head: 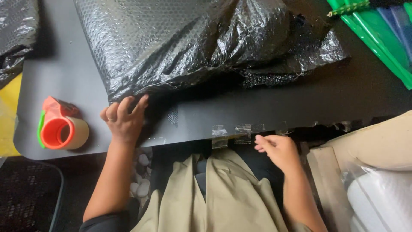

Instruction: Wrapping an item in black bubble wrap and securing the folds with adhesive tape from a dispenser.

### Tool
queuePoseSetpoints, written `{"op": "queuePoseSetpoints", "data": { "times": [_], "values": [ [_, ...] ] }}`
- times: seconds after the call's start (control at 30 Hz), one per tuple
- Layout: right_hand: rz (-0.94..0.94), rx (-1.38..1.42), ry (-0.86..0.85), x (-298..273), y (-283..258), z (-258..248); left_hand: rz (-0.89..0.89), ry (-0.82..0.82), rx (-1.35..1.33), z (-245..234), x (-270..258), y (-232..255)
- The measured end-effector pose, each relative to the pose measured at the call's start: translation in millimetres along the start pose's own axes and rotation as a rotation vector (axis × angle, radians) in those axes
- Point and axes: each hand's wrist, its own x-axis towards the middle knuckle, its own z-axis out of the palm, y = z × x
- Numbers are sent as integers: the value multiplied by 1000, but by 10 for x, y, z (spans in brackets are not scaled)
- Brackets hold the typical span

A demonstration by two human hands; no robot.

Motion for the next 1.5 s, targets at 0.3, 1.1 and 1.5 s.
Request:
{"op": "queuePoseSetpoints", "data": {
  "times": [0.3, 1.1, 1.5],
  "values": [
    [-198, -116, 133, 25, -138, 353, -51, -5, -14, -56, 79, 47],
    [-1025, -2, -122, 896, -2173, 1981, -150, -77, -100, 17, -89, 85],
    [-1007, -430, 282, 995, -2072, 2352, -227, -54, -215, 37, -201, 94]
  ]
}}
